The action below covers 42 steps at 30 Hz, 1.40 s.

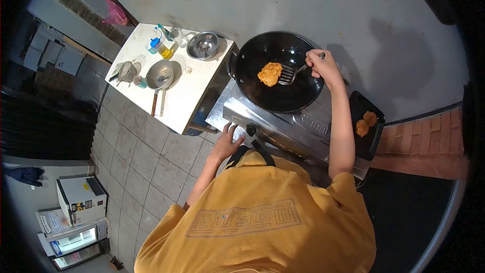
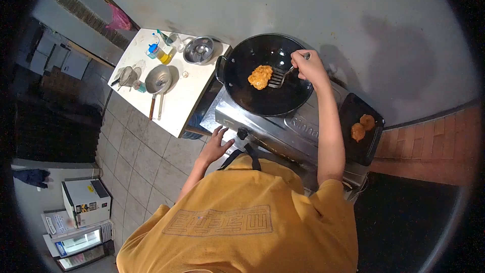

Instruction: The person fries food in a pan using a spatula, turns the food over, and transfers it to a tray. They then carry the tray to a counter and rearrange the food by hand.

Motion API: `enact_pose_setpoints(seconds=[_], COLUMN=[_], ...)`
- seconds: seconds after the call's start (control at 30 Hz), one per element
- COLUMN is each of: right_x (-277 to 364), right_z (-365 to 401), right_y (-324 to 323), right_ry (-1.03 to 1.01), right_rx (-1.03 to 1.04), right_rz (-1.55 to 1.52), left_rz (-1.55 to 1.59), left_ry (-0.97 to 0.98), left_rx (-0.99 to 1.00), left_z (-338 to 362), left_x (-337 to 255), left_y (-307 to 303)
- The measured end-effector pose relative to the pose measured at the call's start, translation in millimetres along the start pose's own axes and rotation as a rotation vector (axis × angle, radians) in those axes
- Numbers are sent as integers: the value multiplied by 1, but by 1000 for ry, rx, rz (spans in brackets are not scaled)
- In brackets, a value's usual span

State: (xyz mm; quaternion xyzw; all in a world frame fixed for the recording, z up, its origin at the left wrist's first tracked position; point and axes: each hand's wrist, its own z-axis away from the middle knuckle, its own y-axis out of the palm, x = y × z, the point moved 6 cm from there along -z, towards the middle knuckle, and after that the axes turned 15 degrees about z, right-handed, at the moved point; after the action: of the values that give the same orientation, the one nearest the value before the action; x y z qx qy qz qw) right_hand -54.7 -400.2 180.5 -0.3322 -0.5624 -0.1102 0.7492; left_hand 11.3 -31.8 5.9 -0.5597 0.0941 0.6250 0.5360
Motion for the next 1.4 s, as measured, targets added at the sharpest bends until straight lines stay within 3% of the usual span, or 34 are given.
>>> enact_pose_setpoints(seconds=[0.47,0.73,0.8,1.0,1.13,1.4], right_x=[38,25,26,38,37,16], right_z=[-20,-34,-29,-14,-2,-5], right_y=[22,27,6,-44,-43,-22], right_ry=[-21,-3,12,-8,-10,50], right_rx=[28,55,-53,-99,-141,-31], right_rz=[54,150,214,437,541,585], left_rz=[20,56,47,3,-26,-66], left_ry=[20,-111,-107,-96,-80,-91], left_rx=[55,199,164,21,-83,-137], left_z=[1,18,20,1,-25,-37], left_x=[-19,-38,-31,-16,-1,13], left_y=[2,-2,-1,12,27,32])
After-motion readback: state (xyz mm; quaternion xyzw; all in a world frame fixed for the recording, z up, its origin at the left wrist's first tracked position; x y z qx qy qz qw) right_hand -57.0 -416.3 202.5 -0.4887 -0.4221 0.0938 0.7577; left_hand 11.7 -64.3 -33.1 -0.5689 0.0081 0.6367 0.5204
